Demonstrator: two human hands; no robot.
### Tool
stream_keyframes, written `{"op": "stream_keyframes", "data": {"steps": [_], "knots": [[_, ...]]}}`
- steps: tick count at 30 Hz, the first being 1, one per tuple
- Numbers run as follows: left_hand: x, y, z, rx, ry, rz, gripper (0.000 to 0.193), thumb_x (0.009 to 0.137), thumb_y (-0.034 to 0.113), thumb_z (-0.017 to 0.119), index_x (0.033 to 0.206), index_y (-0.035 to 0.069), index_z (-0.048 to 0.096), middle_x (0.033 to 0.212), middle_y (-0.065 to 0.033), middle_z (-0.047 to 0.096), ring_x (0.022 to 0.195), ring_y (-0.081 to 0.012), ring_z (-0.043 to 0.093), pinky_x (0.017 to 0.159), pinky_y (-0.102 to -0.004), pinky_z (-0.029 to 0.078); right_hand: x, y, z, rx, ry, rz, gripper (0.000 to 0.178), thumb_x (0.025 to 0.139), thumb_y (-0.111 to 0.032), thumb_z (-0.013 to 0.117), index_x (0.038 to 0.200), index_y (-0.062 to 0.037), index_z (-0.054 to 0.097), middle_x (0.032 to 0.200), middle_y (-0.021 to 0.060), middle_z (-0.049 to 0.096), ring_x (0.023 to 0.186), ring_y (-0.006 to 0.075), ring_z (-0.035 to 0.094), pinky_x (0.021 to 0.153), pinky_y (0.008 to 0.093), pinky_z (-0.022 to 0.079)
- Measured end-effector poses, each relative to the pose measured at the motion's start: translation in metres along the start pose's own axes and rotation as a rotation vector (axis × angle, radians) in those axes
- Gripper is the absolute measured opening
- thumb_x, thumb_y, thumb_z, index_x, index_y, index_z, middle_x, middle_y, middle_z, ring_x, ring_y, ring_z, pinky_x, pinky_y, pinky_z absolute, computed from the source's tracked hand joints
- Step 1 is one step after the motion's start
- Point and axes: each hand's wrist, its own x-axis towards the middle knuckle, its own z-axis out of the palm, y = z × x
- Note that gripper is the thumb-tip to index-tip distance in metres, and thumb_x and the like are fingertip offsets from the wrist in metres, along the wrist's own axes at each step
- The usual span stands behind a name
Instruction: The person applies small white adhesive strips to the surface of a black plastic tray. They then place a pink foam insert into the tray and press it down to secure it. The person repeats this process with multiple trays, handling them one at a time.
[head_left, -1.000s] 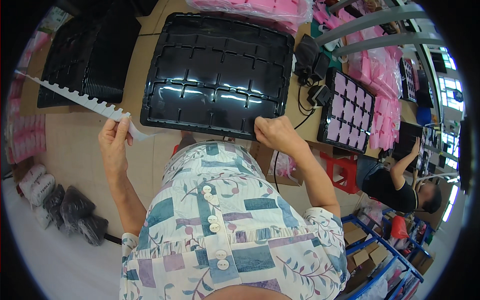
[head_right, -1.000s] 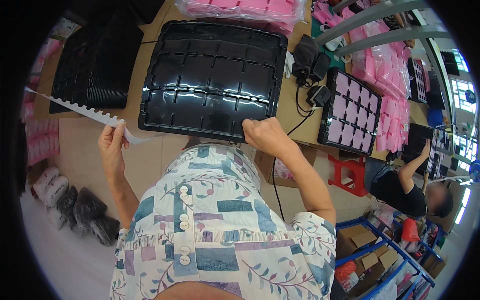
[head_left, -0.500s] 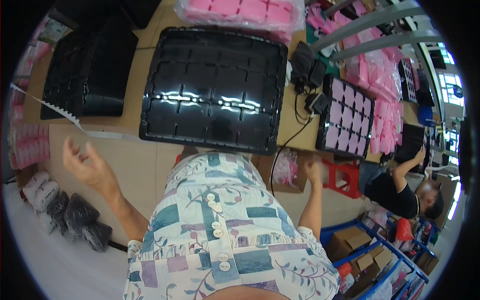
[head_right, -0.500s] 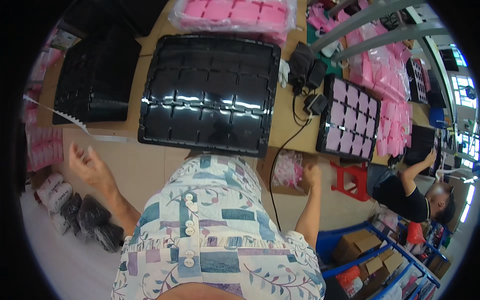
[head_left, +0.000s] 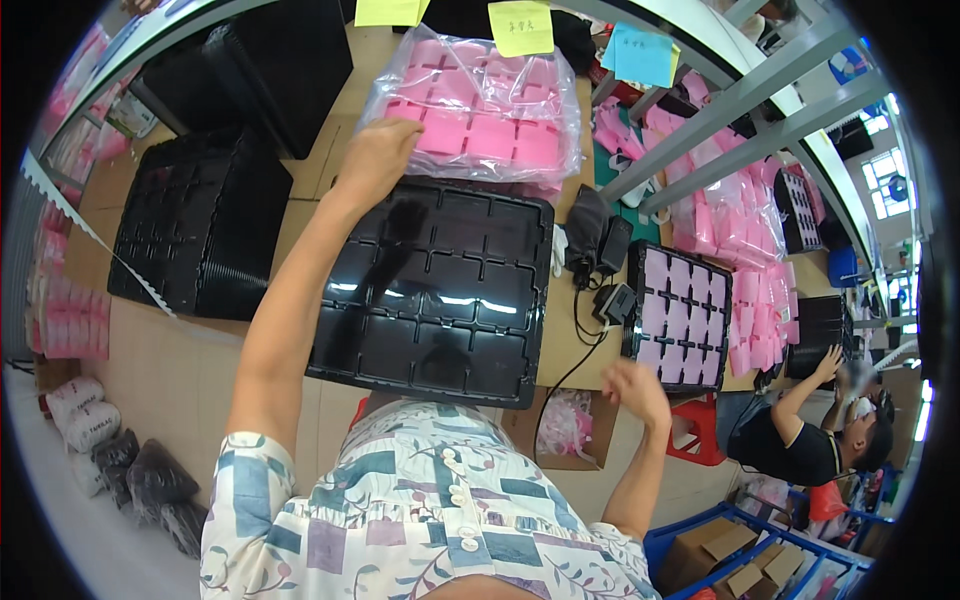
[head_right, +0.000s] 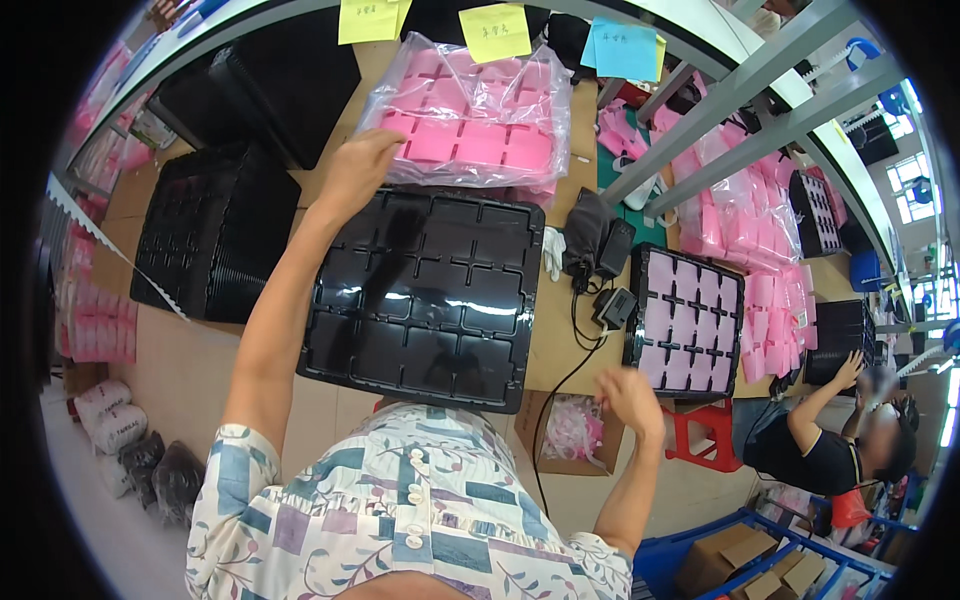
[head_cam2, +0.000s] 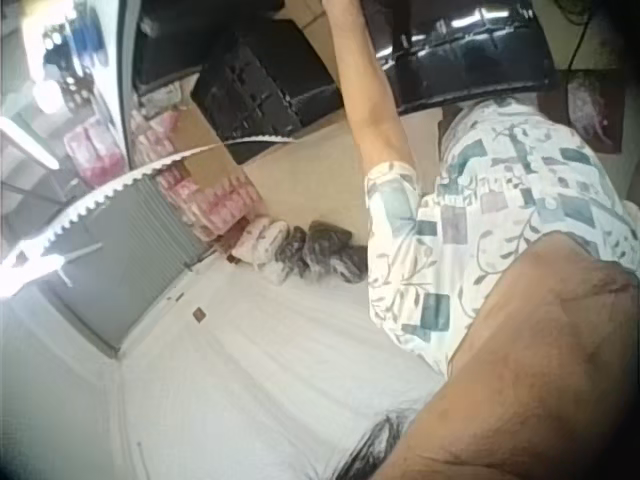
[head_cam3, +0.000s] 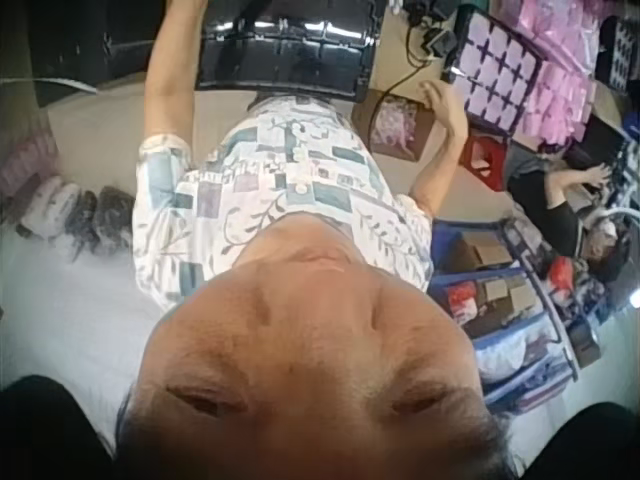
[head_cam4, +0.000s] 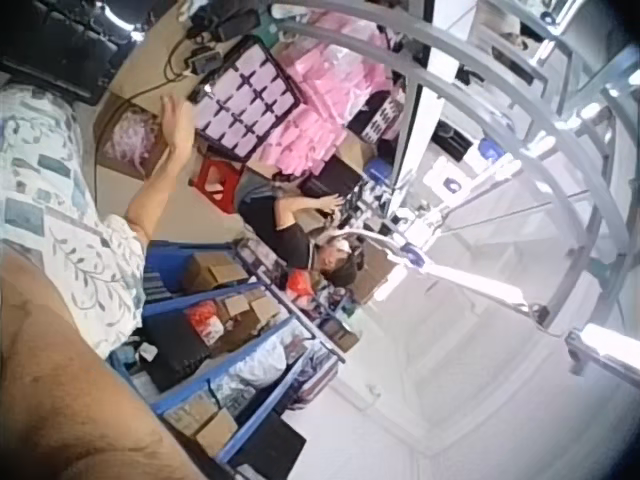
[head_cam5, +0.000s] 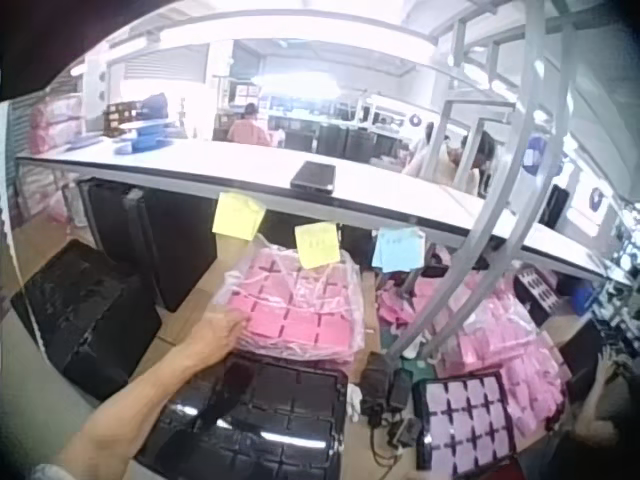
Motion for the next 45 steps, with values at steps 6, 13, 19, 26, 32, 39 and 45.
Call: {"op": "stream_keyframes", "data": {"steps": [6,13,19,26,32,39,45], "knots": [[-0.027,-0.019,0.061,0.401,-0.578,0.088,0.021,0.090,0.028,0.060,0.091,0.010,0.071,0.089,-0.0102,0.070,0.095,-0.0305,0.064,0.094,-0.0459,0.040,0.174,-0.214,-0.042,-0.056,0.702,-0.686,0.016,0.089,-0.017,0.065,0.092,-0.0019,0.067,0.080,0.0153,0.066,0.073,0.0325,0.065,0.066,0.0399,0.049],[-0.048,-0.016,0.039,0.098,-0.290,0.085,0.021,0.085,0.016,0.066,0.101,0.003,0.067,0.102,-0.0126,0.066,0.103,-0.0296,0.058,0.098,-0.0437,0.040,0.325,-0.227,-0.021,-0.409,0.444,-0.672,0.018,0.083,-0.023,0.068,0.088,-0.0053,0.068,0.093,0.0149,0.067,0.093,0.0354,0.063,0.083,0.0451,0.050],[-0.036,0.006,0.031,-0.050,-0.131,0.076,0.024,0.084,0.014,0.067,0.103,0.000,0.064,0.107,-0.0147,0.063,0.107,-0.0327,0.057,0.094,-0.0419,0.045,0.338,-0.228,-0.028,-0.355,0.482,-0.727,0.017,0.087,-0.019,0.062,0.092,-0.0033,0.066,0.090,0.0154,0.066,0.087,0.0302,0.065,0.079,0.0424,0.050],[-0.010,0.015,0.049,-1.972,-0.015,-1.101,0.084,0.092,0.057,0.058,0.135,-0.009,0.028,0.135,-0.0301,0.045,0.115,-0.0400,0.055,0.097,-0.0456,0.049,0.322,-0.258,-0.092,0.539,0.202,-0.595,0.018,0.094,-0.021,0.061,0.093,-0.0033,0.064,0.081,-0.0020,0.061,0.075,0.0090,0.055,0.070,0.0272,0.046],[0.022,-0.058,0.081,-1.922,-0.025,-1.242,0.076,0.083,0.058,0.069,0.118,-0.005,0.044,0.114,-0.0188,0.053,0.099,-0.0308,0.057,0.083,-0.0363,0.050,0.308,-0.240,-0.090,0.550,0.073,-0.590,0.014,0.095,-0.021,0.061,0.092,-0.0078,0.063,0.080,-0.0048,0.058,0.073,0.0063,0.053,0.071,0.0249,0.044],[0.043,-0.017,0.082,-1.749,0.074,-1.493,0.054,0.085,0.039,0.074,0.116,0.000,0.055,0.093,-0.0094,0.063,0.087,-0.0243,0.062,0.086,-0.0325,0.051,0.303,-0.221,-0.080,1.111,0.043,-0.556,0.009,0.096,-0.021,0.062,0.094,-0.0125,0.065,0.083,-0.0048,0.063,0.074,0.0051,0.058,0.069,0.0243,0.047],[0.053,-0.013,0.045,-1.909,0.320,-1.058,0.034,0.090,0.010,0.067,0.120,-0.001,0.057,0.111,-0.0125,0.065,0.109,-0.0249,0.062,0.099,-0.0400,0.049,0.274,-0.257,-0.046,0.355,0.850,-0.726,0.018,0.095,-0.020,0.061,0.098,-0.0032,0.062,0.087,0.0084,0.067,0.077,0.0220,0.062,0.073,0.0341,0.048]]}}
